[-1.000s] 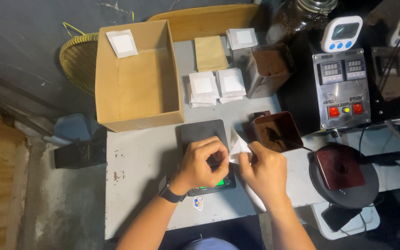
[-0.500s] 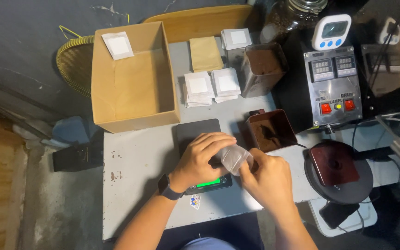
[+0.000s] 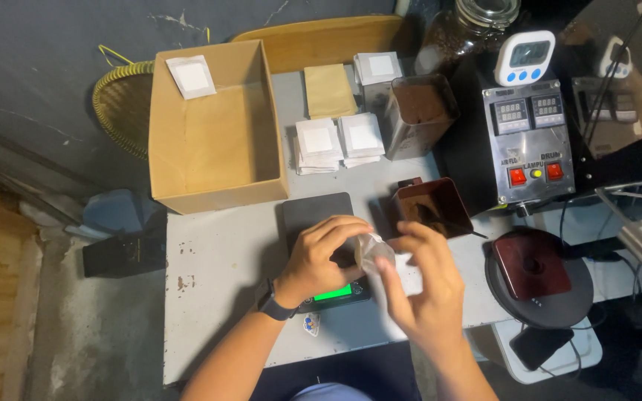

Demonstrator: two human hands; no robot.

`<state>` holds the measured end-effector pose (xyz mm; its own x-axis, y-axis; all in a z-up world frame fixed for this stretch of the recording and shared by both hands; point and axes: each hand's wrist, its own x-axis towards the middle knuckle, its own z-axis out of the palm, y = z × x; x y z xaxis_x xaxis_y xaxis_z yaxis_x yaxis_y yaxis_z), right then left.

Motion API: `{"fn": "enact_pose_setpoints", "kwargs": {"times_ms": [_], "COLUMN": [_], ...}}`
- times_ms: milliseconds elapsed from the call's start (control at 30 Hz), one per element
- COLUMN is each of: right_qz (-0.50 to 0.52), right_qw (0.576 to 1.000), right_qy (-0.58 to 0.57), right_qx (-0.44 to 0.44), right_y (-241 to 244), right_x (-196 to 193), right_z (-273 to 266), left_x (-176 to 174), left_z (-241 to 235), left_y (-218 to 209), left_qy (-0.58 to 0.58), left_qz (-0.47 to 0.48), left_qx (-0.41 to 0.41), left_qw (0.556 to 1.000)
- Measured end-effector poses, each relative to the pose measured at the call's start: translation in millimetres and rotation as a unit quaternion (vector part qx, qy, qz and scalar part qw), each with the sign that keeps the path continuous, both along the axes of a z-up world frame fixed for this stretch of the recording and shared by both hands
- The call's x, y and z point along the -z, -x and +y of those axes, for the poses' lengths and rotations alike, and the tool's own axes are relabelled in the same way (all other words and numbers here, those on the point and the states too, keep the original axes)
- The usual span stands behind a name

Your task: Weighing small packets of ground coffee on a digital scale and packing them into a cardboard box.

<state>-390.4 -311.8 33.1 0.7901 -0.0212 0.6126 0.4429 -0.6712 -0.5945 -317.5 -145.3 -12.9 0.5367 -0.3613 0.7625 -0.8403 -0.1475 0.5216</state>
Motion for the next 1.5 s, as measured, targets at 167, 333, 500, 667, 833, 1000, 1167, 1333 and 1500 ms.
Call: {"fn": "enact_pose_setpoints", "kwargs": {"times_ms": [167,333,500,667,833,1000,1167,1333,1500], "right_qz": [0.009,0.03,0.021,0.024,0.034,0.086,0.073,0.049,0.048], "right_qw": [0.993,0.991,0.991,0.992,0.995,0.995,0.994,0.994,0.992], "right_qy": [0.086,0.074,0.124,0.112,0.089,0.048,0.065,0.084,0.114], "right_qx": [-0.083,-0.104,-0.045,-0.049,-0.01,-0.014,-0.04,-0.041,-0.037], "right_y": [-0.8,-2.9,-1.8,0.5,5.4,11.5,15.3,19.1,21.7], "right_x": [6.9,13.1,17.9,13.2,22.6,21.7,17.3,15.8,16.5], "right_z": [6.7,4.6,-1.5,-1.3,-10.8,-15.8,-16.5,-17.2,-19.4], "left_x": [10.8,6.5,9.9,9.6,5.0,9.1,11.5,4.5,0.3], "left_z": [3.1,2.8,-0.9,-5.3,-5.9,-9.5,-14.6,-20.2,-25.9], "left_y": [0.4,1.8,2.0,3.3,3.3,4.0,7.4,11.7,15.3], "left_qy": [0.004,0.007,0.002,-0.011,-0.02,-0.03,-0.036,-0.048,-0.066], "left_qz": [0.021,0.017,-0.004,-0.026,-0.016,-0.031,-0.038,-0.044,-0.028], "left_qx": [-0.03,-0.019,-0.03,-0.039,-0.005,-0.015,-0.027,-0.032,-0.037], "left_qw": [0.999,1.0,1.0,0.999,1.0,0.999,0.998,0.997,0.997]}}
